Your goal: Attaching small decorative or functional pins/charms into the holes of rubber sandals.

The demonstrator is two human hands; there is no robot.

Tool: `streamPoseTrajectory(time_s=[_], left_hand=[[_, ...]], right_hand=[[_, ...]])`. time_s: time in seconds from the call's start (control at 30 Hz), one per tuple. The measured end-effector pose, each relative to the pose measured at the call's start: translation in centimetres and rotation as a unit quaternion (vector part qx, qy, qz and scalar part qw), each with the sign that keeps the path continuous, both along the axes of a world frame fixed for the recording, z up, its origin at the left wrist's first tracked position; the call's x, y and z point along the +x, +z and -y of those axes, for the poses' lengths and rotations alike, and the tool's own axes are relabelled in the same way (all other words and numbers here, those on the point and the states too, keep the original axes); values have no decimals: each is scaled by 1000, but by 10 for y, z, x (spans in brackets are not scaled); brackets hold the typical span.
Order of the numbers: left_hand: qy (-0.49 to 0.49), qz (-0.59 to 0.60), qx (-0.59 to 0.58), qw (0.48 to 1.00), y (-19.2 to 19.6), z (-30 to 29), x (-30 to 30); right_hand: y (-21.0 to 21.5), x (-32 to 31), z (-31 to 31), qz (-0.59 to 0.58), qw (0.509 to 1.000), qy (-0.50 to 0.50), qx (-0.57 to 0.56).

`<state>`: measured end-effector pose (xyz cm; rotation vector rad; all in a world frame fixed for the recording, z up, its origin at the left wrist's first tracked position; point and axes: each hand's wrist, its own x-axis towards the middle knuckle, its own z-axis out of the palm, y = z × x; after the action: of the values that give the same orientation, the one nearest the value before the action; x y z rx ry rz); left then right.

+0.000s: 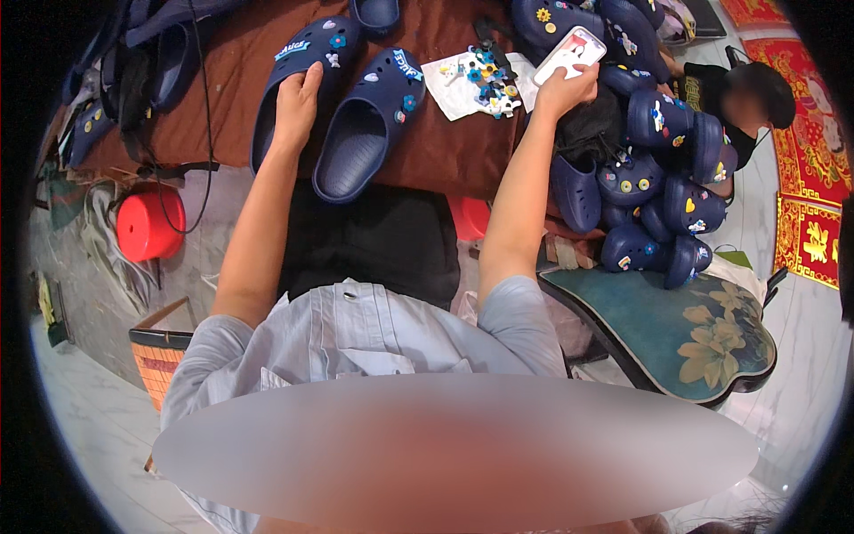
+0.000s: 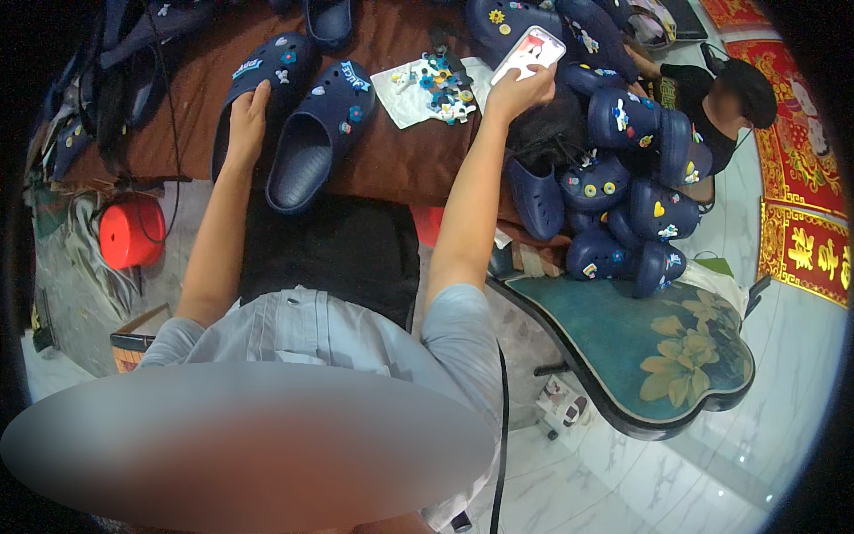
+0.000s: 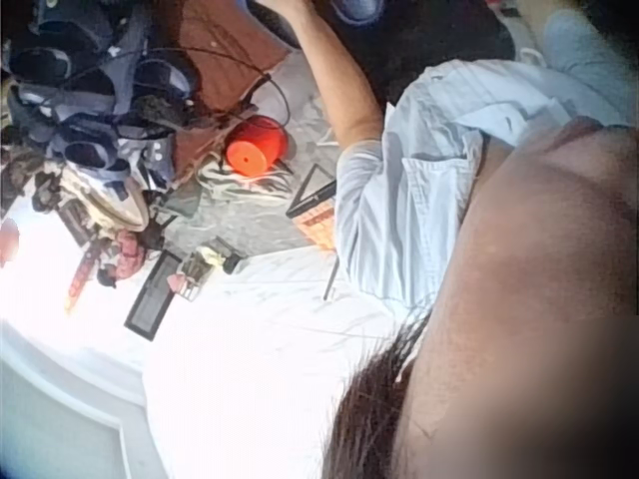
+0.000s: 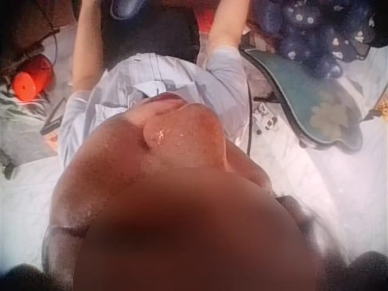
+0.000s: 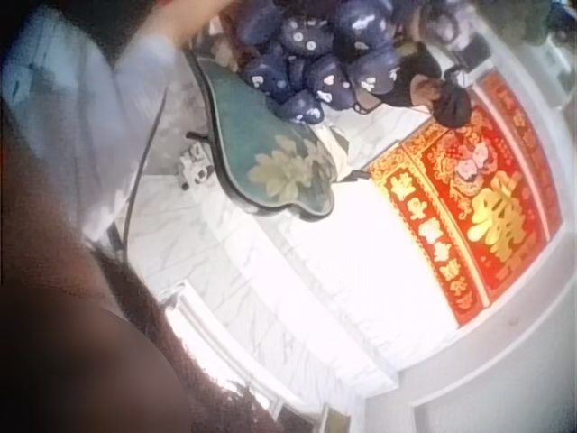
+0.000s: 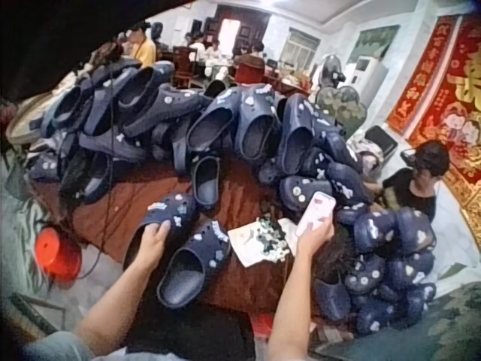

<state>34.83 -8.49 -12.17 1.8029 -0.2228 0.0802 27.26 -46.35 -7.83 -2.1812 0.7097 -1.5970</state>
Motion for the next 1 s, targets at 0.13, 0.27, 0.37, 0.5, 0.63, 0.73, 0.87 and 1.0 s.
streamPoseTrajectory(time_s=[0.13, 0.27, 0.37, 0.5, 0.63, 0.73, 0.87, 1.0], left_hand=[[5, 3, -27, 1000, 3, 2, -3], [1, 3, -28, 1000, 5, 3, -4], [-4, 26, -34, 999, 2, 2, -3], [1, 16, -32, 999, 0, 2, -2], [-6, -21, -37, 999, 1, 2, -2], [-10, -14, -48, 999, -1, 3, -1], [-1, 7, -51, 999, 1, 4, -2], [0, 20, -20, 1000, -1, -1, -3]], right_hand=[[-7, -14, -3, 19, 999, 11, 50], [-15, -19, -2, 87, 992, 31, 85], [-22, -27, -6, 98, 989, 37, 109], [-32, -30, -17, 111, 984, 68, 118], [-32, -35, -32, 74, 982, 74, 158], [-28, -34, -38, -70, 996, 41, 40], [-22, -32, -57, -101, 992, 69, 41], [-16, -30, -89, -92, 988, 123, 30]])
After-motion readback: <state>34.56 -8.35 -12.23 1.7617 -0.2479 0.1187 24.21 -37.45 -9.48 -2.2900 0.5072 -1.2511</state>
